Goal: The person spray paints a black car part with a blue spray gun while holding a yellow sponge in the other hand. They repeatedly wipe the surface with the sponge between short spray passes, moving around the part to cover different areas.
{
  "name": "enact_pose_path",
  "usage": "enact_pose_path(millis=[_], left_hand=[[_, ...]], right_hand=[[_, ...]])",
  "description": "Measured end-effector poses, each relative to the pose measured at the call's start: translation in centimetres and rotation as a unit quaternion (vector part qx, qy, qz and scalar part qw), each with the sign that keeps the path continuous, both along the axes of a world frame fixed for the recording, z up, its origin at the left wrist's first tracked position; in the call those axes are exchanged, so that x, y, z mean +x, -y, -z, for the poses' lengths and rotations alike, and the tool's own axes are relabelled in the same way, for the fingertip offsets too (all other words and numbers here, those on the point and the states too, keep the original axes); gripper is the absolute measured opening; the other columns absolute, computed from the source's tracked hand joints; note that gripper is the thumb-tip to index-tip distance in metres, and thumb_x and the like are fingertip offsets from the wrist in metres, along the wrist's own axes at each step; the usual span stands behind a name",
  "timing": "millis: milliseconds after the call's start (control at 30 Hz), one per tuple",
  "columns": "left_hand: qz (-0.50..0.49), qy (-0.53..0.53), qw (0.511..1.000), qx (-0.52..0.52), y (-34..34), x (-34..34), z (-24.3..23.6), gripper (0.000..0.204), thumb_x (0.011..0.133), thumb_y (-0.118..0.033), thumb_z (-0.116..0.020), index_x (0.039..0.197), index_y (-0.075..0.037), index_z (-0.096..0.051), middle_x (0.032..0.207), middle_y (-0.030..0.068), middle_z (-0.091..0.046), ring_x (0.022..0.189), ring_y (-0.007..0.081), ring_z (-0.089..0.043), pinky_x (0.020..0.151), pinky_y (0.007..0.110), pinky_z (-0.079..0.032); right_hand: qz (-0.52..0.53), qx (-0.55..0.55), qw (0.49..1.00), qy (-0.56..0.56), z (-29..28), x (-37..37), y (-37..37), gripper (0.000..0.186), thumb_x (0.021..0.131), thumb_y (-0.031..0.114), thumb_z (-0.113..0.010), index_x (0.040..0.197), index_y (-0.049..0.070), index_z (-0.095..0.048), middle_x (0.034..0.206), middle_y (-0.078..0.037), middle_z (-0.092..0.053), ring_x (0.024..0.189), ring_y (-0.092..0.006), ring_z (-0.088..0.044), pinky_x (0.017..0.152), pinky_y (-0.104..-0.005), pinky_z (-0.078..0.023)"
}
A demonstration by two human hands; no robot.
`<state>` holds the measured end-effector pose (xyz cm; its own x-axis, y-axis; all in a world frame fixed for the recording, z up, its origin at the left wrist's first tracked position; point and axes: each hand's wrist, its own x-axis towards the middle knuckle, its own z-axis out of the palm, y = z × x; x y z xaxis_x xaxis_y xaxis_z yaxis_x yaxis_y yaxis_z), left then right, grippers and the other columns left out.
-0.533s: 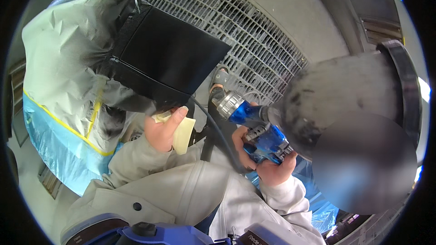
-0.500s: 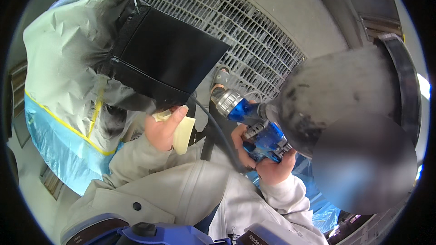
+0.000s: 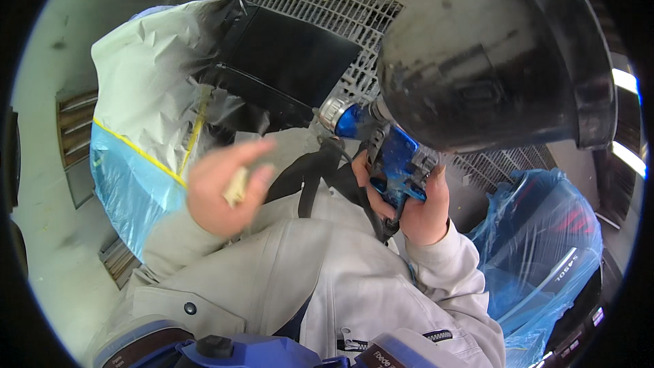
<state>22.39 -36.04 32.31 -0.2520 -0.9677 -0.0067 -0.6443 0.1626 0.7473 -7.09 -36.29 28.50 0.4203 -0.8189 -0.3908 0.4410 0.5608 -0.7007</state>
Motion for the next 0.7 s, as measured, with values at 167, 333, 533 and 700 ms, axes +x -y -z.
enact_pose_path(millis=[167, 333, 533, 700], left_hand=[[-0.032, 0.211, 0.976, -0.047, 5.0, 1.3, -0.9, 0.065, 0.091, -0.016, -0.073, 0.154, -0.015, -0.058, 0.065, 0.0124, -0.063, 0.057, 0.0348, -0.064, 0.056, 0.046, -0.049], [0.015, 0.329, 0.943, -0.054, 7.6, 0.7, 0.2, 0.071, 0.089, -0.020, -0.067, 0.159, -0.021, -0.053, 0.064, 0.0102, -0.064, 0.057, 0.0341, -0.064, 0.054, 0.046, -0.050], [0.015, 0.364, 0.929, -0.072, 8.4, 0.1, 1.2, 0.077, 0.085, -0.021, -0.065, 0.161, -0.023, -0.050, 0.062, 0.0097, -0.063, 0.057, 0.0341, -0.065, 0.055, 0.048, -0.052], [0.020, 0.406, 0.913, -0.032, 8.3, 0.2, 1.4, 0.080, 0.083, -0.022, -0.066, 0.161, -0.022, -0.049, 0.063, 0.0103, -0.064, 0.058, 0.0345, -0.065, 0.055, 0.049, -0.052]], right_hand=[[0.006, -0.011, 1.000, 0.004, 0.5, -0.9, -0.4, 0.113, 0.094, 0.092, -0.022, 0.134, -0.010, -0.051, 0.105, -0.016, -0.063, 0.046, -0.0088, -0.042, 0.048, -0.0276, -0.042], [-0.004, -0.011, 0.999, 0.034, 1.0, -1.4, -0.6, 0.108, 0.097, 0.088, -0.021, 0.136, -0.009, -0.049, 0.106, -0.017, -0.062, 0.047, -0.0088, -0.042, 0.047, -0.0273, -0.042], [0.020, 0.001, 0.999, 0.035, 1.8, -0.9, -1.4, 0.108, 0.098, 0.087, -0.017, 0.133, -0.010, -0.050, 0.105, -0.015, -0.062, 0.046, -0.0081, -0.043, 0.047, -0.0260, -0.042], [0.028, -0.005, 0.999, 0.026, 2.1, -0.8, -1.9, 0.108, 0.098, 0.087, -0.016, 0.131, -0.010, -0.051, 0.104, -0.014, -0.062, 0.047, -0.0084, -0.043, 0.047, -0.0264, -0.042]])
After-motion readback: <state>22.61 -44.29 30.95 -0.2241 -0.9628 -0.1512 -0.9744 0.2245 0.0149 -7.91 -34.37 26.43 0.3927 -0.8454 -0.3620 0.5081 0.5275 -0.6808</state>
